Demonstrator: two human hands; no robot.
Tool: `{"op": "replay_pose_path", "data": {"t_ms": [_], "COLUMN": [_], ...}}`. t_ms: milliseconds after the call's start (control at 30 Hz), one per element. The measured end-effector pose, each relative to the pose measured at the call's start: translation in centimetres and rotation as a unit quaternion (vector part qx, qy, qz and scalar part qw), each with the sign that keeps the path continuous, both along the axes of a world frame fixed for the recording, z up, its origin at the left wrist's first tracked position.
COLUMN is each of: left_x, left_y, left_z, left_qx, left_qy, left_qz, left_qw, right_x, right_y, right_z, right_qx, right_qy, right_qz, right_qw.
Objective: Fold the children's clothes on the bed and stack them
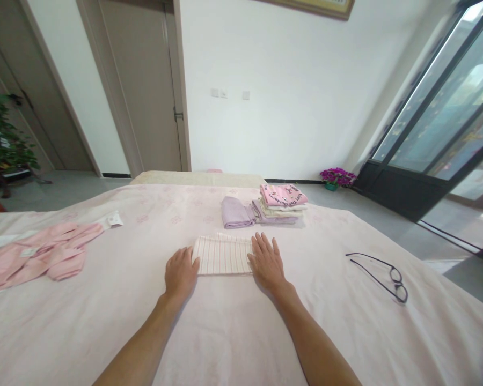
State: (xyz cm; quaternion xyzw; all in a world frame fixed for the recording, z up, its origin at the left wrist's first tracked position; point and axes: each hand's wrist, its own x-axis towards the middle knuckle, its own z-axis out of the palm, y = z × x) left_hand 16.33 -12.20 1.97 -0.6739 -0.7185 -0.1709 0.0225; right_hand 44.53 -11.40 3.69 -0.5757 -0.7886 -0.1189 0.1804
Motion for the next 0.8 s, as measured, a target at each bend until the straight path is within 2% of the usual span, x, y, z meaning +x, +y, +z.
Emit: {"op": "replay_pose_path", "data": {"t_ms": [100,200,300,400,500,633,700,800], "left_x": [0.1,0.3,0.3,0.1,-0.4,-0.4,0.3,2.2], "left_y": [-0.3,-0.4,-0.5,-0.4,0.1,1.2,1.7,1.9], "left_z": [0.7,1.2,1.5,1.9,2.0,2.0,2.6,4.3], "left_qx": [0.011,0.006,-0.013,-0.031,-0.042,-0.042,-0.025,-0.003], "left_qy": [0.003,0.006,0.002,-0.019,-0.125,-0.315,-0.352,-0.387], "left_qz": [0.036,0.058,0.063,0.057,0.037,0.008,-0.012,-0.046], "left_qw": [0.999,0.998,0.998,0.998,0.991,0.948,0.936,0.921], "right_x": [-2.0,-3.8,-4.7,-4.9,-4.9,-4.9,-5.0,-5.1], "right_y": [-0.4,-0.7,-1.0,-1.2,-1.5,-1.6,-1.6,-1.7], "right_z": [0.1,-0.8,-1.7,-1.9,-1.6,-1.4,-1.5,-1.7], "right_qx": [0.001,-0.025,-0.053,-0.063,-0.075,-0.087,-0.085,-0.079], "right_qy": [0.009,0.006,0.002,-0.001,-0.006,-0.005,-0.005,-0.003], "right_qz": [0.082,0.138,0.142,0.134,0.136,0.135,0.138,0.150], "right_qw": [0.997,0.990,0.989,0.989,0.988,0.987,0.987,0.986]}}
